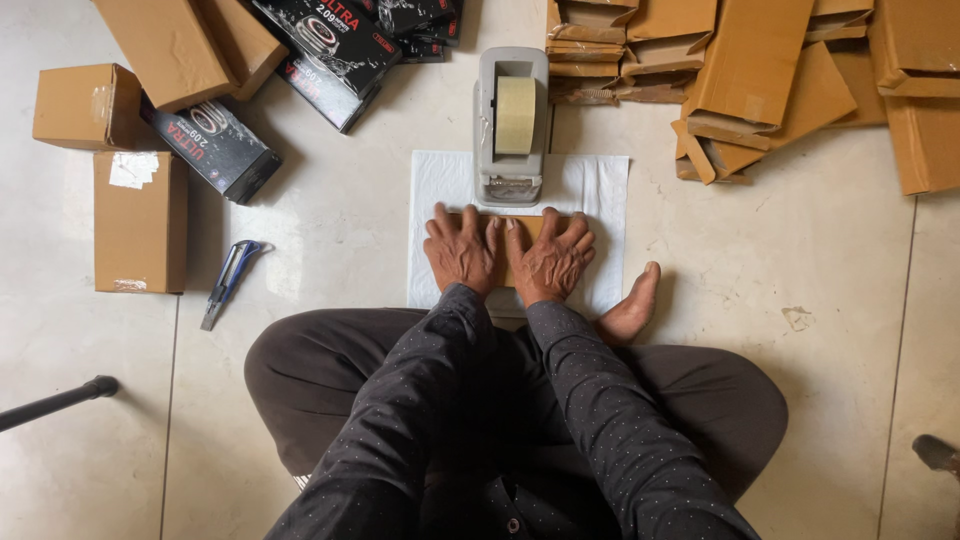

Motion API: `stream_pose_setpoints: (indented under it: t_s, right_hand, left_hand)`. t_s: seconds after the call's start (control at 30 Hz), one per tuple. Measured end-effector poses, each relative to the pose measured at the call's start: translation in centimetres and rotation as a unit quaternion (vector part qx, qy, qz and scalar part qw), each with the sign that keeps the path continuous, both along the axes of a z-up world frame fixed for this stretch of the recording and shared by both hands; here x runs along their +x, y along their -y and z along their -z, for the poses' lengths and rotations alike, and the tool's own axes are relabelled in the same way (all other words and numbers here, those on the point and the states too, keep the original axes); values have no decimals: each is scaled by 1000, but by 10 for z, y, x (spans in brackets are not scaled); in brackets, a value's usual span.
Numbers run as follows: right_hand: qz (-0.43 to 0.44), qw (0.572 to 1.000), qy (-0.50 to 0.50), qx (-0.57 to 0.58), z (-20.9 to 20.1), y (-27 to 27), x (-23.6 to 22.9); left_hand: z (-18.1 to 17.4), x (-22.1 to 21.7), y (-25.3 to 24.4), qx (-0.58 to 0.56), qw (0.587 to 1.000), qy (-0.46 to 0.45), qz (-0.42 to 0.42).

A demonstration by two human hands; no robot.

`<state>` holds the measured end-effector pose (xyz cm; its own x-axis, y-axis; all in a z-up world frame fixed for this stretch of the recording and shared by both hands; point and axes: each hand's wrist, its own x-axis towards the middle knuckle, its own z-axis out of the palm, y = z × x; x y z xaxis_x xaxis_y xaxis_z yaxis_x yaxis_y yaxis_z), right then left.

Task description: The person sits on the floor and packs smart watches into small cardboard boxes. They place the watch and its accessories into the box, fold the flaps, and seal it with tape using a dispenser. The process is repeated for multiple units.

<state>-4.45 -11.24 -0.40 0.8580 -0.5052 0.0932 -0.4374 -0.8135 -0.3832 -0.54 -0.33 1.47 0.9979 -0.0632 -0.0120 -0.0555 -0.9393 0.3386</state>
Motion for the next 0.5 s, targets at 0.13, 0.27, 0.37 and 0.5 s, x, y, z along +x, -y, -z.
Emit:
stream_pose_setpoints:
  t_s: [0.13, 0.27, 0.37, 0.5]
  right_hand:
    - [-59, 996, 44, -57, 3, -1, 0]
    - [-128, 990, 30, -54, 5, -2, 6]
    - [-150, 988, 22, -35, 7, -3, 4]
    - [-157, 987, 26, -21, 7, -1, 6]
  left_hand:
    - [2, 1, -1, -16, 998, 20, 52]
    - [0, 5, -2, 8, 991, 28, 132]
    - [-1, 2, -4, -5, 986, 42, 160]
    - [-1, 4, -3, 0, 987, 29, 161]
